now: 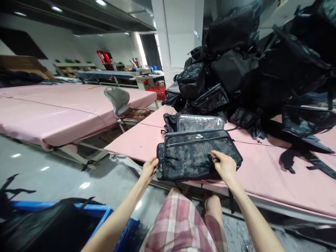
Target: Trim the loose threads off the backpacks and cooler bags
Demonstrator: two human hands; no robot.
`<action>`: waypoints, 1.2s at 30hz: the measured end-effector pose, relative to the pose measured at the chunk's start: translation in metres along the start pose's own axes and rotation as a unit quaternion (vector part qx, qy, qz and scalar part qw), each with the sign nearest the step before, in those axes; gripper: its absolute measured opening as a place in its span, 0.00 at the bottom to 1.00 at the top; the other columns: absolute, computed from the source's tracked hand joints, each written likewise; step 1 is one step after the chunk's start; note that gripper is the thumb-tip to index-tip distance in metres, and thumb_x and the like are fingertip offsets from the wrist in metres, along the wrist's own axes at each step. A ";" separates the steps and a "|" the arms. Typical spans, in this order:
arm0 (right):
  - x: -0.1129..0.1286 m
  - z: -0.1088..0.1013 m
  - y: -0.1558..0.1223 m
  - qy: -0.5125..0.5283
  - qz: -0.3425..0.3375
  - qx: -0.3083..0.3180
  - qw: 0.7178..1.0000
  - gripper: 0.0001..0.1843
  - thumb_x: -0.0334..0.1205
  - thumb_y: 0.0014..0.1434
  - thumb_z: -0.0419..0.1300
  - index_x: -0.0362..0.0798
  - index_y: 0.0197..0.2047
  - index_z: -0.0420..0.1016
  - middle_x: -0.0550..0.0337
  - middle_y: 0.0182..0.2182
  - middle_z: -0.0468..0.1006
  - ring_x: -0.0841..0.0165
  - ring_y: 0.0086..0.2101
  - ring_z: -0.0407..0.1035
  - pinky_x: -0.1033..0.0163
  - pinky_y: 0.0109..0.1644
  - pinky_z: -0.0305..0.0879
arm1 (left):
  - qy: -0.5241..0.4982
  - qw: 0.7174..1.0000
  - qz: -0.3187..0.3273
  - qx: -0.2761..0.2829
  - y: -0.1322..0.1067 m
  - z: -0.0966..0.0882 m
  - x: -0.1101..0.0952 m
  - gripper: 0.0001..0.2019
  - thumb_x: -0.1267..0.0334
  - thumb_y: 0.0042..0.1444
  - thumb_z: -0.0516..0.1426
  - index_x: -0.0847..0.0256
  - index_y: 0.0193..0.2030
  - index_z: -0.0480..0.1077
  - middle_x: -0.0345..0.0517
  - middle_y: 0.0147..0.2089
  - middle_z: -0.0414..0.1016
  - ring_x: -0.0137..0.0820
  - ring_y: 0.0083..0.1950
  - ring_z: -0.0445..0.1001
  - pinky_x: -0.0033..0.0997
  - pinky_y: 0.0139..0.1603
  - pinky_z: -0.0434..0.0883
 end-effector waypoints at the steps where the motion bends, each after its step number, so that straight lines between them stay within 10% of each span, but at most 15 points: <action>1: -0.004 -0.005 0.013 -0.016 0.023 -0.031 0.999 0.18 0.39 0.55 0.54 0.53 0.50 0.70 0.58 0.46 0.75 0.62 0.43 0.71 0.59 0.43 0.66 | -0.002 1.000 0.006 0.006 -0.001 -0.001 0.004 0.22 0.61 0.38 0.65 0.64 0.42 0.71 0.43 0.37 0.75 0.26 0.33 0.72 0.22 0.32 0.67; 10: -0.043 -0.025 0.076 -0.205 0.172 0.038 0.963 0.16 0.39 0.56 0.50 0.46 0.43 0.75 0.44 0.38 0.76 0.54 0.40 0.70 0.57 0.38 0.61 | -0.025 0.999 0.041 0.018 -0.005 -0.003 0.017 0.22 0.59 0.40 0.63 0.62 0.44 0.70 0.44 0.40 0.75 0.27 0.38 0.72 0.24 0.39 0.66; 17: 0.125 0.043 0.025 -0.028 -0.031 0.139 0.989 0.15 0.30 0.51 0.50 0.45 0.39 0.75 0.47 0.38 0.76 0.58 0.37 0.71 0.60 0.38 0.61 | 0.000 0.995 0.075 0.072 -0.018 0.032 0.025 0.16 0.62 0.42 0.62 0.64 0.40 0.72 0.47 0.39 0.76 0.31 0.41 0.72 0.30 0.45 0.66; 20: 0.160 0.066 0.014 0.029 -0.086 0.191 0.977 0.12 0.32 0.52 0.52 0.48 0.37 0.75 0.56 0.35 0.78 0.64 0.35 0.72 0.65 0.36 0.62 | 0.006 0.995 0.066 0.070 -0.023 0.031 0.032 0.16 0.62 0.41 0.62 0.64 0.39 0.72 0.46 0.37 0.76 0.32 0.39 0.72 0.30 0.43 0.66; 26: 0.099 0.050 0.007 0.121 -0.039 0.153 0.980 0.16 0.44 0.53 0.57 0.49 0.44 0.74 0.57 0.40 0.77 0.63 0.40 0.71 0.61 0.44 0.64 | -0.048 0.996 0.047 0.054 -0.018 0.016 0.036 0.20 0.62 0.42 0.62 0.64 0.44 0.70 0.49 0.42 0.74 0.31 0.43 0.71 0.30 0.46 0.65; 32: 0.122 0.042 -0.061 0.290 -0.225 0.216 0.905 0.14 0.29 0.53 0.53 0.51 0.36 0.77 0.62 0.31 0.78 0.73 0.32 0.71 0.71 0.36 0.64 | -0.022 0.999 0.010 0.035 -0.019 0.016 0.031 0.21 0.60 0.39 0.63 0.64 0.43 0.70 0.46 0.38 0.74 0.28 0.37 0.71 0.25 0.37 0.67; 36: 0.062 0.021 -0.047 0.282 -0.051 0.043 0.957 0.10 0.37 0.55 0.54 0.49 0.37 0.77 0.60 0.32 0.79 0.70 0.32 0.72 0.67 0.37 0.67 | 0.012 0.999 -0.018 0.026 -0.022 0.006 0.025 0.23 0.58 0.37 0.64 0.62 0.42 0.70 0.43 0.34 0.73 0.26 0.32 0.70 0.21 0.30 0.65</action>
Point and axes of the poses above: each hand's wrist, its own y-axis towards the middle knuckle, its own z-axis out of the palm, x = y × z, the point moved 2 cm from there along y, towards the middle knuckle
